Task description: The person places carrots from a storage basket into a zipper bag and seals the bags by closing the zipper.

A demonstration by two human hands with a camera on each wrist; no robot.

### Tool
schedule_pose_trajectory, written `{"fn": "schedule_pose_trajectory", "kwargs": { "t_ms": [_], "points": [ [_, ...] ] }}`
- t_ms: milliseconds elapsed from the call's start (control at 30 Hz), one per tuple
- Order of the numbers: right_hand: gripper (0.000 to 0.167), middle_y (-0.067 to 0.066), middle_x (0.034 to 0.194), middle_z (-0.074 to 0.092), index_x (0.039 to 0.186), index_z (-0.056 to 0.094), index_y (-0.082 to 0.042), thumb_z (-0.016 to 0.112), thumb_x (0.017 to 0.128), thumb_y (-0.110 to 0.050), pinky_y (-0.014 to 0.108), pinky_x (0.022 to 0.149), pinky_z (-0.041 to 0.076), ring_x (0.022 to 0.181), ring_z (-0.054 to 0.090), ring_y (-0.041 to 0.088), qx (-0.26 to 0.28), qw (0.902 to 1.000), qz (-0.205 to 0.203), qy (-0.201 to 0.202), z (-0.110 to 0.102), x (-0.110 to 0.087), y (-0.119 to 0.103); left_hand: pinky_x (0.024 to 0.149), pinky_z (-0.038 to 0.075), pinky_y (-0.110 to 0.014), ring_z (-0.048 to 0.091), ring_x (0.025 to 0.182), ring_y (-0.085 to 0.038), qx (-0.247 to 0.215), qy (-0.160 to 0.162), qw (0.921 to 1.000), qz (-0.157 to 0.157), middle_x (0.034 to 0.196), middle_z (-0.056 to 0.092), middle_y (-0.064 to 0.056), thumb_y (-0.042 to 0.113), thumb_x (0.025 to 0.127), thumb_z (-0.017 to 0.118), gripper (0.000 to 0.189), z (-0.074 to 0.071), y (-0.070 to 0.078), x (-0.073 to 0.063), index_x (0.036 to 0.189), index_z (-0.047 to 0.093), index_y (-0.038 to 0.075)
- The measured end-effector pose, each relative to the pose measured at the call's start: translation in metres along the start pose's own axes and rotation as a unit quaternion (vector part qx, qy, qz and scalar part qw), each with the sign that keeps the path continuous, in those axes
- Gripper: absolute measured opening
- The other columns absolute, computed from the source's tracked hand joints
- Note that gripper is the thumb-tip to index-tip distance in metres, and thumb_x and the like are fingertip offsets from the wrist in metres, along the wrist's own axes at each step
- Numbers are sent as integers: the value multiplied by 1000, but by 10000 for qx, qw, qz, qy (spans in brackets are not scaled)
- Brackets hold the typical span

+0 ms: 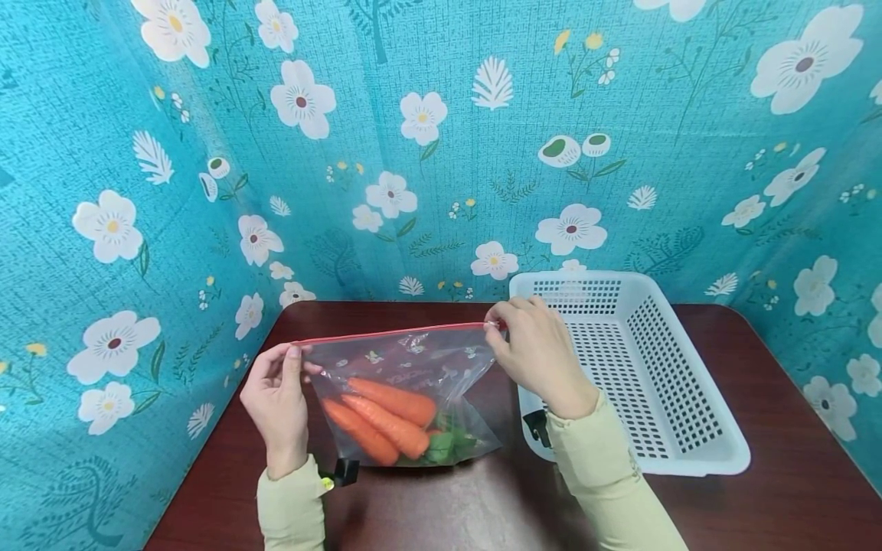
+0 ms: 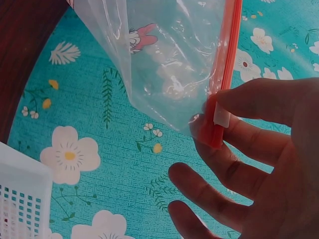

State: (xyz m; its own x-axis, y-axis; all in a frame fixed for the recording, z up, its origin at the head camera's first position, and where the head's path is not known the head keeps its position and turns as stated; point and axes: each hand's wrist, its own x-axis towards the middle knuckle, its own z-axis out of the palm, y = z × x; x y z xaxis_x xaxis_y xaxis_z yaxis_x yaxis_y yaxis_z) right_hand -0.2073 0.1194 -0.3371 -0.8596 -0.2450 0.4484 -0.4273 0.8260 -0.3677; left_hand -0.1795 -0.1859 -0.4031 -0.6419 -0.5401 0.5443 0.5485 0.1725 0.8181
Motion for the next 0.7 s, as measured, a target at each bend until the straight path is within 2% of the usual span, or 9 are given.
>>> {"fn": "schedule_pose_trajectory", "kwargs": {
  "t_ms": [200,333,400,567,700],
  "points": [
    [11,5,94,68,90,69,-12,59,91,-17,42,73,43,89,53,25,80,9999,119,-70,0,-2,1,56,48,-17,65,58,-7,-16,-9,10000,7,86,73,2,4,92,63,19,1,0,0,101,64,-11],
    [11,5,91,66,91,70,-12,61,91,-18,41,73,44,90,55,25,340,9989,306,-90,3,-4,3,56,48,-16,65,57,-8,-69,-67,10000,17,86,73,2,4,92,63,19,1,0,-1,101,63,-12],
    [12,6,91,67,94,70,-11,62,91,-19,40,74,44,90,56,25,513,9979,392,-102,4,-5,4,57,49,-17,65,58,-9,-261,-131,9996,-6,86,73,1,3,92,62,19,1,0,0,101,61,-13],
    [24,9,97,68,111,66,-8,63,93,-24,40,75,47,89,61,25,928,9939,588,-134,8,-10,6,58,50,-19,65,58,-12,-948,-282,9948,-245,84,73,-3,3,93,61,17,-4,2,1,100,59,-13],
    [39,9,99,68,125,57,-6,64,93,-27,40,77,52,90,62,22,1482,9852,845,-144,16,-16,5,58,50,-20,66,59,-12,-1077,-297,9927,-447,83,72,-2,5,93,61,13,-8,3,2,99,61,-7]
  ]
}}
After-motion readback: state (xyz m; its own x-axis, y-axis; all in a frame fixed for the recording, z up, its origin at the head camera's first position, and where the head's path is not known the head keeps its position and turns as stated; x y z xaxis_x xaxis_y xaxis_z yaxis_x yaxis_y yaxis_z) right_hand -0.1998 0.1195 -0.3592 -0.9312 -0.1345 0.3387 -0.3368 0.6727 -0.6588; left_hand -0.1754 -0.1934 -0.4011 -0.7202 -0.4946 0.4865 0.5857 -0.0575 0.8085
